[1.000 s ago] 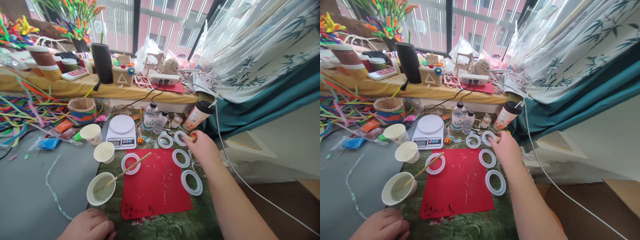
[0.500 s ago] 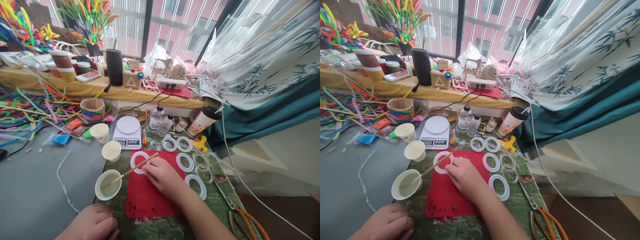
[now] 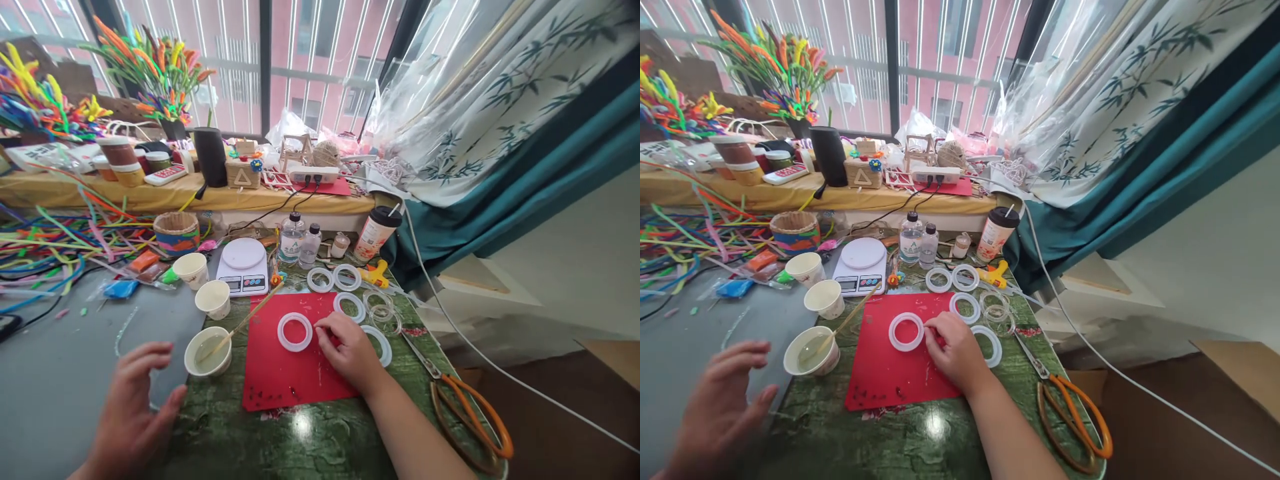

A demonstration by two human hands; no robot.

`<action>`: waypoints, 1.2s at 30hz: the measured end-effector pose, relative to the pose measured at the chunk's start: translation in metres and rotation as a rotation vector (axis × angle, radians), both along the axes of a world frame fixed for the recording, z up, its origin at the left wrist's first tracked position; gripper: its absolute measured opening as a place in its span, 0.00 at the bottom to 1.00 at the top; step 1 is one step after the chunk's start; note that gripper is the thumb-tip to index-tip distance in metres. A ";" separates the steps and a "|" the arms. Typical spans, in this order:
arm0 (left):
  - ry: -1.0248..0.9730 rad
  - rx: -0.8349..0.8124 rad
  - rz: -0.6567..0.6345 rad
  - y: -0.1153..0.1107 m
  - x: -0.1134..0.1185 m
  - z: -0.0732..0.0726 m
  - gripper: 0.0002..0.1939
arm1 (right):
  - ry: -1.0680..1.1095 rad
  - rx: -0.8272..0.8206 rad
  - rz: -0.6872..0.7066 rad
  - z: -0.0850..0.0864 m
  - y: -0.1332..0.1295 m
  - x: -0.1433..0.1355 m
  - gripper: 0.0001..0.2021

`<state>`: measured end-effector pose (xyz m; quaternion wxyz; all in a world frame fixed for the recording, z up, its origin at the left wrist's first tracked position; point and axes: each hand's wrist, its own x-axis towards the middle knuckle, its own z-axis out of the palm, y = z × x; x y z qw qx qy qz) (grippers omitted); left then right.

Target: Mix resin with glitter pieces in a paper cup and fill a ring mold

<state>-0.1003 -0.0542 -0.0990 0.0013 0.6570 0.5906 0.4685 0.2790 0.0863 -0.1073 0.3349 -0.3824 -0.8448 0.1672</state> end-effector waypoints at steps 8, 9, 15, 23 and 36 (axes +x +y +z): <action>-0.246 -0.431 -0.038 0.029 0.014 -0.013 0.48 | -0.068 -0.029 0.000 -0.001 0.000 0.000 0.06; -0.242 -0.448 -0.026 0.030 0.018 -0.011 0.48 | -0.071 -0.031 0.008 -0.001 -0.001 -0.001 0.08; -0.183 -0.655 -0.052 0.040 0.020 0.008 0.39 | -0.098 -0.087 0.121 0.001 -0.006 -0.009 0.06; -0.215 -0.639 -0.097 0.047 0.030 0.034 0.35 | 0.050 -0.173 0.143 0.001 -0.006 -0.009 0.07; -0.247 -0.582 -0.359 0.101 0.102 0.036 0.27 | 0.763 -0.343 0.014 0.065 -0.011 -0.026 0.15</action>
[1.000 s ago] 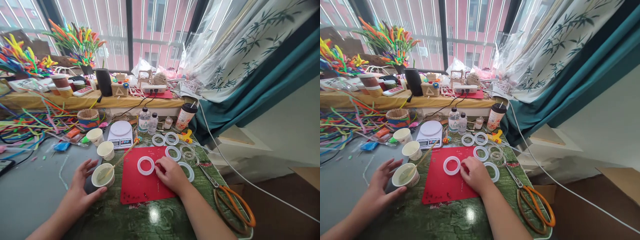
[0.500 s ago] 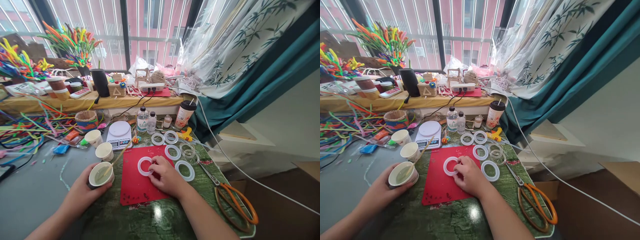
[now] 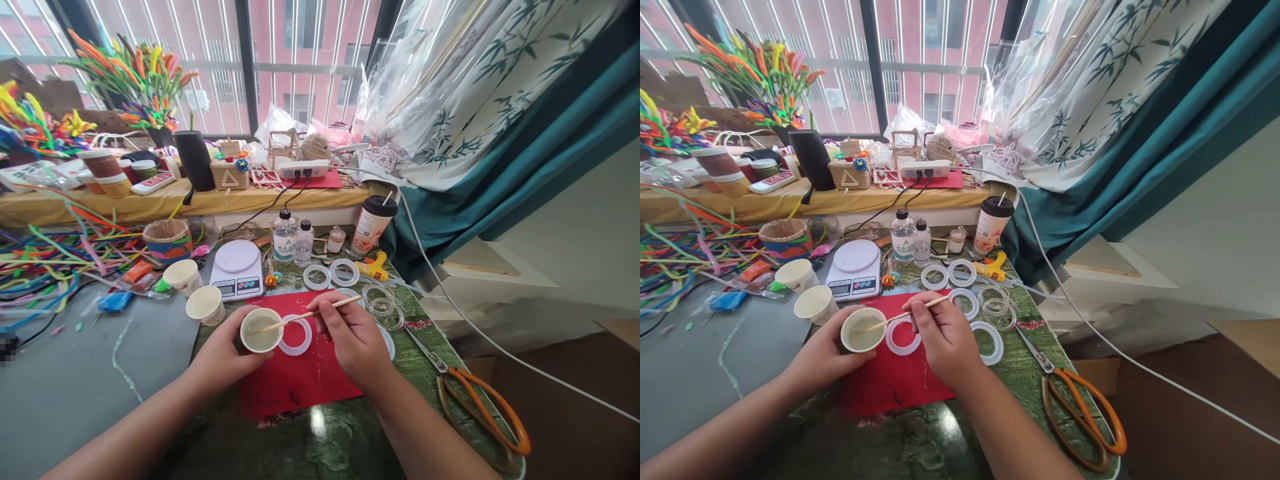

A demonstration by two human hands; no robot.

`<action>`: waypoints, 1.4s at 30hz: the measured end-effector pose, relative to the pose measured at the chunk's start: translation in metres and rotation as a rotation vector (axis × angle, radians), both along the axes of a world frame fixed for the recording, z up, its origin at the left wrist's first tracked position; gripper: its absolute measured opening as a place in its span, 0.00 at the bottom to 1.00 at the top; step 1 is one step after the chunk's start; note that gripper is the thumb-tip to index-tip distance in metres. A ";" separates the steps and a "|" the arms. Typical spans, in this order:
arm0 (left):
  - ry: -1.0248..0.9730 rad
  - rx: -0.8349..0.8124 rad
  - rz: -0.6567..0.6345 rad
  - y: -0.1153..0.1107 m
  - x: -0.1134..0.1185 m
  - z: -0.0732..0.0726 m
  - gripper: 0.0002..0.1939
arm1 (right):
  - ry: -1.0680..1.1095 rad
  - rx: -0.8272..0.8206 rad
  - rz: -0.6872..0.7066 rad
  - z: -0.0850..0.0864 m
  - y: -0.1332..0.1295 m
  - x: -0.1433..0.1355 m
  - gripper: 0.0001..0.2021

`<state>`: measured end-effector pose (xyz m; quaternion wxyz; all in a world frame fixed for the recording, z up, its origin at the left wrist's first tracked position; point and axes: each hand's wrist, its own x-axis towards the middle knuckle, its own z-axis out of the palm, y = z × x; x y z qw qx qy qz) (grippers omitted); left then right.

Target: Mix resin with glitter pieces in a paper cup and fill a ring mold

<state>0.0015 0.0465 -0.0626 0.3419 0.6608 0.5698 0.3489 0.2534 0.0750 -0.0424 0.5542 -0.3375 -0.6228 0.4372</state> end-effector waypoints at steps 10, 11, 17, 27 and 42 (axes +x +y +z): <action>0.206 0.235 0.008 0.006 -0.006 -0.016 0.24 | 0.400 -0.051 -0.259 -0.018 0.005 0.008 0.14; 0.201 0.245 0.007 0.006 -0.006 -0.018 0.24 | 0.421 -0.059 -0.267 -0.018 0.005 0.008 0.14; 0.171 0.270 -0.006 0.004 -0.012 -0.030 0.23 | 0.353 -0.121 -0.203 -0.019 0.002 0.013 0.13; 0.177 0.186 -0.003 0.001 -0.015 -0.029 0.25 | 0.339 -0.223 -0.156 -0.026 0.000 0.010 0.12; 0.123 0.205 0.159 0.003 -0.012 -0.021 0.25 | 0.590 -0.386 -0.398 -0.018 0.025 0.025 0.08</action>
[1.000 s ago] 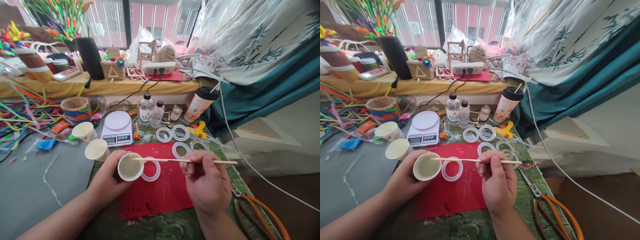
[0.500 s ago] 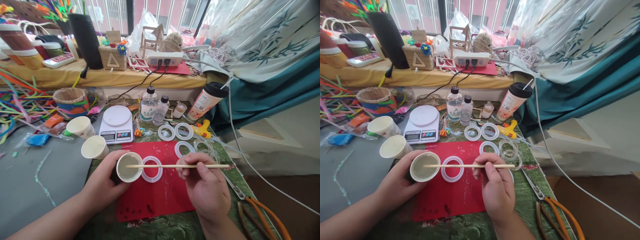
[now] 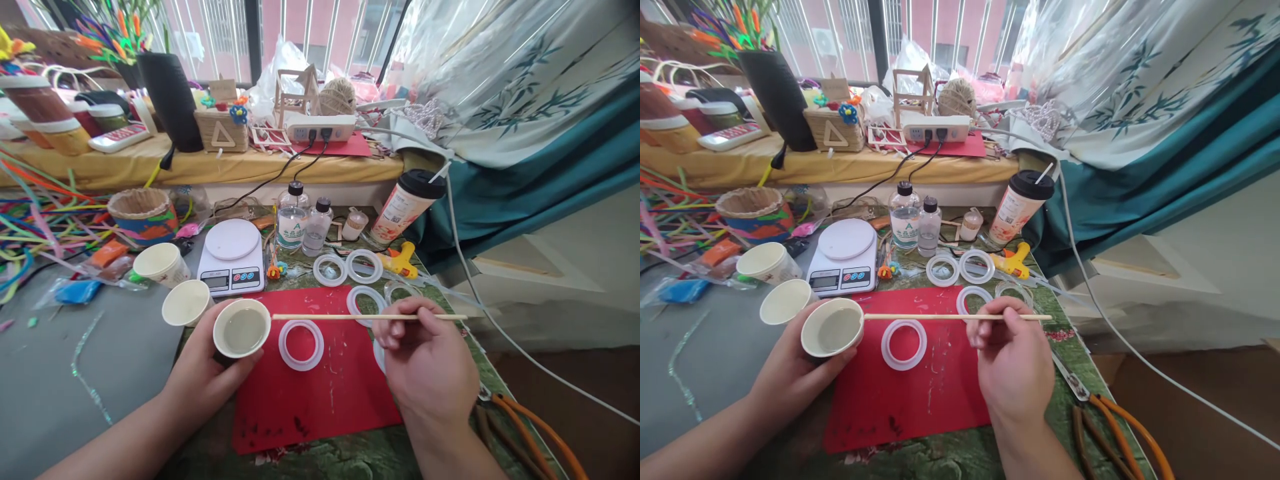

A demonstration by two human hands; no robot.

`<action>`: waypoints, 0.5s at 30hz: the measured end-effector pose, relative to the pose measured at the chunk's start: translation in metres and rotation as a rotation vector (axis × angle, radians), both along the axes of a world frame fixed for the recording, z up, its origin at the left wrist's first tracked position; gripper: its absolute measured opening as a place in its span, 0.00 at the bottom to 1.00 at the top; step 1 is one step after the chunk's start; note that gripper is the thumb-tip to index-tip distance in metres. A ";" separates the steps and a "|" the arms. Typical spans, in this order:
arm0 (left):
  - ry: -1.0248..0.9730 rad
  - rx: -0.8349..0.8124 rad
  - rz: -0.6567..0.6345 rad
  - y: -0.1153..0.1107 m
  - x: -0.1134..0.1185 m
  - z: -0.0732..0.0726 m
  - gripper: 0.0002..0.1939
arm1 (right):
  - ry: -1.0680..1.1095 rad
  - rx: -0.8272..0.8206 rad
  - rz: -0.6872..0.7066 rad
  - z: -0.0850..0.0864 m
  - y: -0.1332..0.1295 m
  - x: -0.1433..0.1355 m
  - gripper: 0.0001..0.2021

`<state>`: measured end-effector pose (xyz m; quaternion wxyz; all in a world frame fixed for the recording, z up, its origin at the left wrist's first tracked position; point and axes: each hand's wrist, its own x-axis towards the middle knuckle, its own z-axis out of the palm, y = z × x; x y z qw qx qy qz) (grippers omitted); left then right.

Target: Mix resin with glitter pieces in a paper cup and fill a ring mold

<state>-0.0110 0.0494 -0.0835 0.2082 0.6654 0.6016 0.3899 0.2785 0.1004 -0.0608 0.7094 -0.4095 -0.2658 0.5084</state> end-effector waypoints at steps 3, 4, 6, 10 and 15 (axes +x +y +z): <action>0.007 -0.013 0.011 0.000 -0.002 -0.003 0.27 | 0.043 0.000 -0.073 0.005 0.006 0.009 0.07; 0.016 -0.014 0.010 -0.001 -0.002 -0.004 0.28 | 0.043 0.009 -0.085 0.006 0.008 0.010 0.07; 0.044 -0.008 0.000 -0.001 -0.004 -0.004 0.29 | 0.039 0.027 -0.090 0.007 0.009 0.011 0.07; 0.143 0.009 -0.045 -0.003 -0.008 -0.001 0.27 | -0.004 0.042 -0.068 0.003 0.009 0.008 0.09; 0.242 -0.016 -0.144 -0.001 -0.011 0.003 0.27 | -0.173 0.103 -0.093 -0.006 0.003 0.006 0.10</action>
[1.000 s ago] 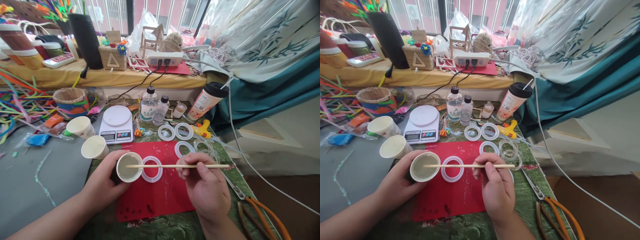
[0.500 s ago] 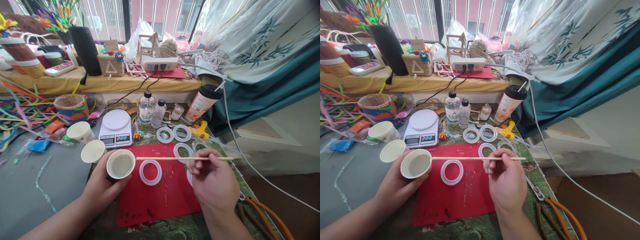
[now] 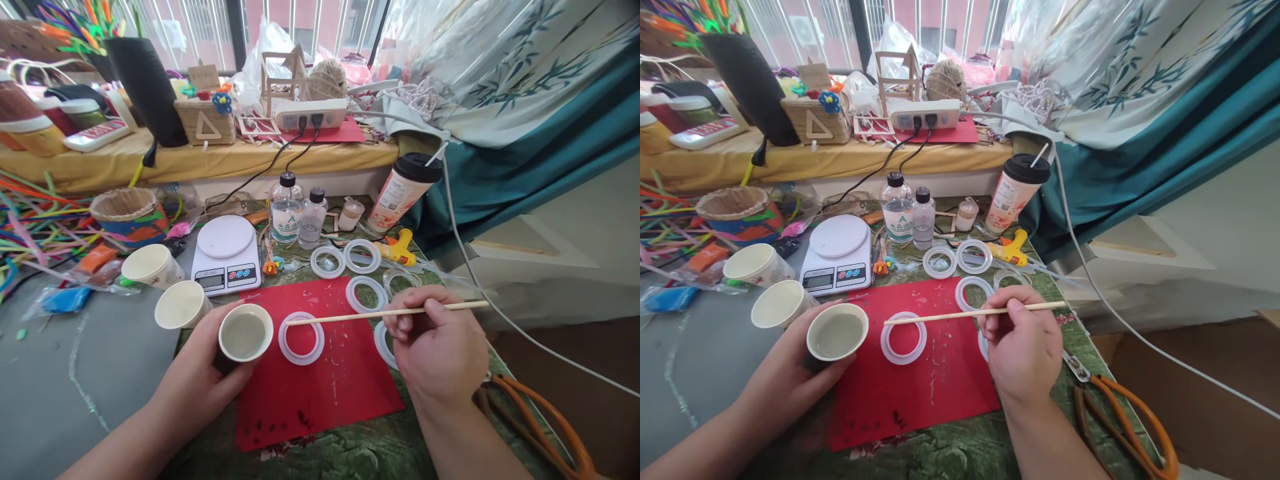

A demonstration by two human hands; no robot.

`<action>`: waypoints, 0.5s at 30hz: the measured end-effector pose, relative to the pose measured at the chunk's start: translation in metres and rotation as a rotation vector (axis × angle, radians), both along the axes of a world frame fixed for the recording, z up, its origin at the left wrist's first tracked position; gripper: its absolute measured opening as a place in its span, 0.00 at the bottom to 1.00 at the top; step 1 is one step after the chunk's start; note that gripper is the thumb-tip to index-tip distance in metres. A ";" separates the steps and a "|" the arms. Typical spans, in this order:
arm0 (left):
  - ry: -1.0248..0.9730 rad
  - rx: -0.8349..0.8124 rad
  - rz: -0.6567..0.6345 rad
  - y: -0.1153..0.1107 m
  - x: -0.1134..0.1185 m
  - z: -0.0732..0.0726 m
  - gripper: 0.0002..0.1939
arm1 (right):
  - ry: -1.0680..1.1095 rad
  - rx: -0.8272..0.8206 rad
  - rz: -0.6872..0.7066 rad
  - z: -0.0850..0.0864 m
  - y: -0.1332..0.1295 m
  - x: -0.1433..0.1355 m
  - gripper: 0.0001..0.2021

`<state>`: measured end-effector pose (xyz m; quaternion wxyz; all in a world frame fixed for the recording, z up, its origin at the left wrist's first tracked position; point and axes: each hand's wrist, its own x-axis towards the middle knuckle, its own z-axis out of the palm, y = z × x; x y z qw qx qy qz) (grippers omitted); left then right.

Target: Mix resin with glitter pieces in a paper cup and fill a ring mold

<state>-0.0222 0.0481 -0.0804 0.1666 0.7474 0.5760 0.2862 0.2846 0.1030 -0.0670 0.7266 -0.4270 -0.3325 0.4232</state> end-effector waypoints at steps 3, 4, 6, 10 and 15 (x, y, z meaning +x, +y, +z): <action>0.031 0.001 -0.047 0.002 -0.001 0.000 0.30 | -0.072 -0.018 0.042 -0.006 -0.006 -0.002 0.10; 0.039 0.004 -0.054 0.002 -0.001 0.000 0.31 | -0.094 -0.021 0.052 -0.008 -0.008 -0.002 0.10; 0.052 0.021 -0.059 0.003 -0.002 0.000 0.32 | -0.126 -0.024 0.062 -0.009 -0.011 -0.004 0.11; 0.095 0.091 -0.038 0.002 -0.003 0.001 0.32 | -0.166 -0.040 0.064 -0.011 -0.013 -0.005 0.12; 0.099 0.111 -0.027 0.002 -0.004 0.002 0.31 | -0.205 -0.078 0.070 -0.014 -0.014 -0.002 0.11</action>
